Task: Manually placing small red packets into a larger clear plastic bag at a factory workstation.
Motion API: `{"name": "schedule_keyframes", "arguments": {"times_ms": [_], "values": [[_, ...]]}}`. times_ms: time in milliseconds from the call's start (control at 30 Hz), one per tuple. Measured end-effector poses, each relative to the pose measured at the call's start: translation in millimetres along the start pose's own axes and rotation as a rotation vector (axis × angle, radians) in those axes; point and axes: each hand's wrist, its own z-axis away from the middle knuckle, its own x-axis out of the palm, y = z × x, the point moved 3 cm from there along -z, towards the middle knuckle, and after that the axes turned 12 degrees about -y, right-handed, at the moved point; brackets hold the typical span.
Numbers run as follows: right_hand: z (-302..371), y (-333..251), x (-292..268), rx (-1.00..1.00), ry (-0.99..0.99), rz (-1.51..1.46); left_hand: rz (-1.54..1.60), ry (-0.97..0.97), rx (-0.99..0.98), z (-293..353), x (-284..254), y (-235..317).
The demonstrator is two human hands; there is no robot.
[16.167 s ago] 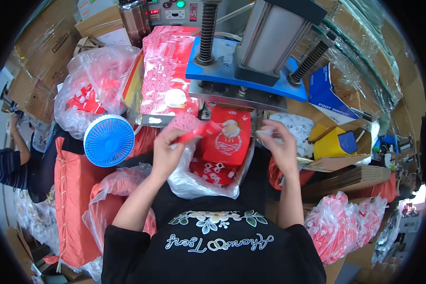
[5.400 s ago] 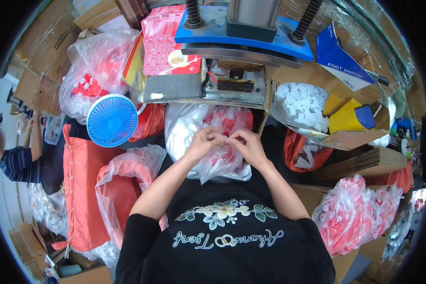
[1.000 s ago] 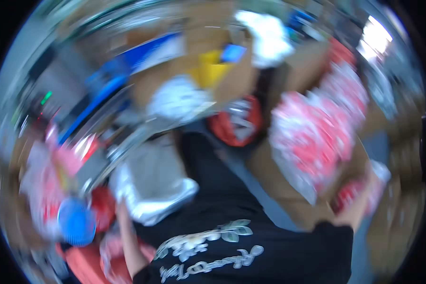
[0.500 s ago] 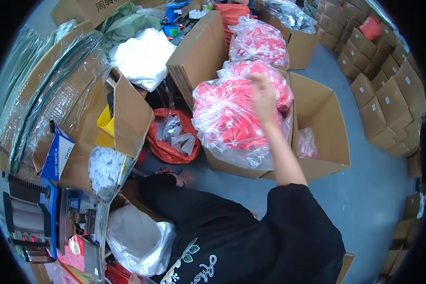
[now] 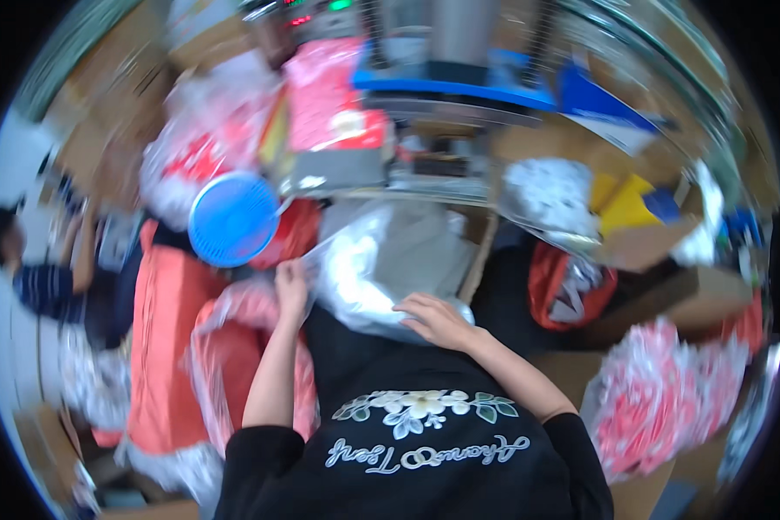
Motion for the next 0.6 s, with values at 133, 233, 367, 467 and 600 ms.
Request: {"name": "schedule_keyframes", "arguments": {"times_ms": [133, 233, 367, 467, 600], "values": [[-23.8, 2.9, 3.9, 0.065, -0.022, -0.027, 0.502, -0.310, -0.338, 45.9, 9.1, 33.8], [-58.3, -24.9, -11.1, -0.071, 0.048, 0.090, 0.481, -0.399, -0.324, 70.6, 20.4, 29.1], [-91.0, -75.0, -18.0, -0.403, -0.014, 0.497, 0.376, -0.699, -0.142, 100.4, 47.8, 61.0], [-90.8, -55.9, -4.6, -0.383, -0.111, 0.563, 0.327, -0.705, -0.210, 101.2, 37.6, 65.2], [-60.4, -43.2, -9.1, -0.330, -0.359, 0.646, 0.239, -0.464, -0.417, 97.1, 13.3, 30.5]]}}
